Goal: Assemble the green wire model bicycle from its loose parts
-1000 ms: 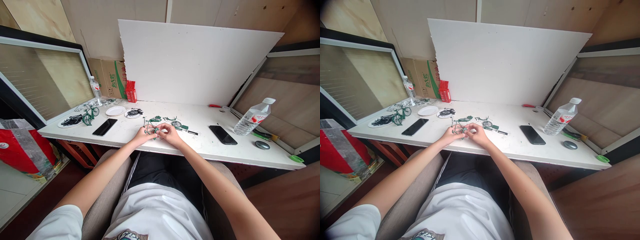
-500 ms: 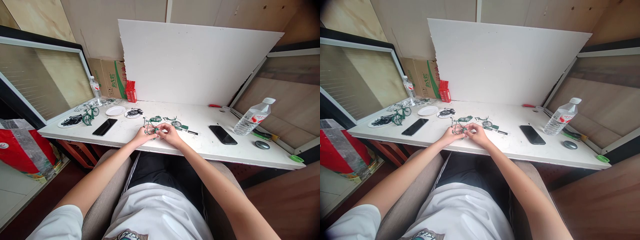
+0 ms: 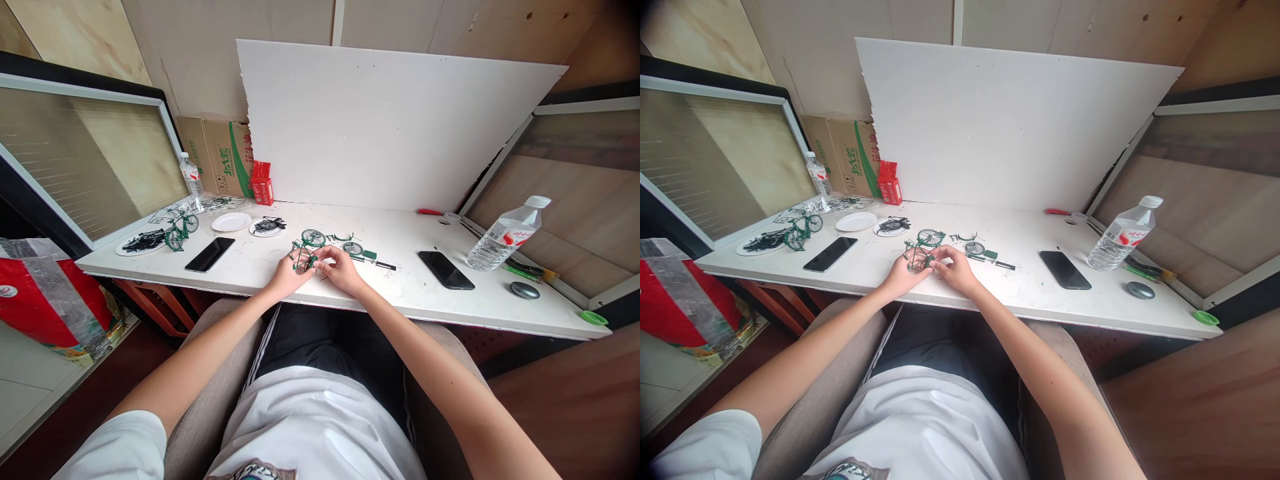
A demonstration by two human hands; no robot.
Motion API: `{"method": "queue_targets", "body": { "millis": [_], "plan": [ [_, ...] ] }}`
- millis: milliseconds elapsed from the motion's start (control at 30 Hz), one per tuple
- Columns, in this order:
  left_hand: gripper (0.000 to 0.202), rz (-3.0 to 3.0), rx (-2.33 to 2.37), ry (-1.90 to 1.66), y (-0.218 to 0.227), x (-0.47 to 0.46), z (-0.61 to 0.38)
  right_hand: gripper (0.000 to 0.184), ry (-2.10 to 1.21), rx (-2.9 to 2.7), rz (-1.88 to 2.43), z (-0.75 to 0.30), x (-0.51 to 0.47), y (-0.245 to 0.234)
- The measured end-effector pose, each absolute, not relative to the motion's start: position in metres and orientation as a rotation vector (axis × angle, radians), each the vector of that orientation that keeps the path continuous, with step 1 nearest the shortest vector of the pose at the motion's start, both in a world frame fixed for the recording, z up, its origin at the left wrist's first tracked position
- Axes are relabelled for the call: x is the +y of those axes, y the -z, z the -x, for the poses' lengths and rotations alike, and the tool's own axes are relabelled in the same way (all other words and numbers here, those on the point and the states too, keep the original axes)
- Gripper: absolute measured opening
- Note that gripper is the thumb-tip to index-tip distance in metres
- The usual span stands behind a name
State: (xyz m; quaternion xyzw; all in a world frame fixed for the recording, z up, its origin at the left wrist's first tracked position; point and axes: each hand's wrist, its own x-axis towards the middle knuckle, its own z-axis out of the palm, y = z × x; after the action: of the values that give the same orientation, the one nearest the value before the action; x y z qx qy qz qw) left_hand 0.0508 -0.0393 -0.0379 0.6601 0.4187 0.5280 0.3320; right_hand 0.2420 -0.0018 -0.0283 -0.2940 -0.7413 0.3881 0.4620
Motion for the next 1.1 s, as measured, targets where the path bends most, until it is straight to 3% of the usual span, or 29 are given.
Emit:
{"method": "queue_targets", "body": {
  "millis": [367, 900, 1100],
  "plan": [
    [0.031, -2.031, 1.351, -1.425, 0.0411, -0.0469, -0.0545, 0.021, -0.844, -1.841, 0.771, -0.2412, 0.0004, 0.0327],
    [0.021, -1.797, 1.224, -1.493, 0.041, -0.0421, -0.0518, 0.021, -0.767, -1.918, 0.724, -0.2399, -0.0042, 0.0292],
    [0.027, -1.72, 1.259, -1.487, 0.042, -0.0402, -0.0506, 0.023, -0.758, -1.932, 0.729, -0.24, -0.0058, 0.0282]
  ]
}}
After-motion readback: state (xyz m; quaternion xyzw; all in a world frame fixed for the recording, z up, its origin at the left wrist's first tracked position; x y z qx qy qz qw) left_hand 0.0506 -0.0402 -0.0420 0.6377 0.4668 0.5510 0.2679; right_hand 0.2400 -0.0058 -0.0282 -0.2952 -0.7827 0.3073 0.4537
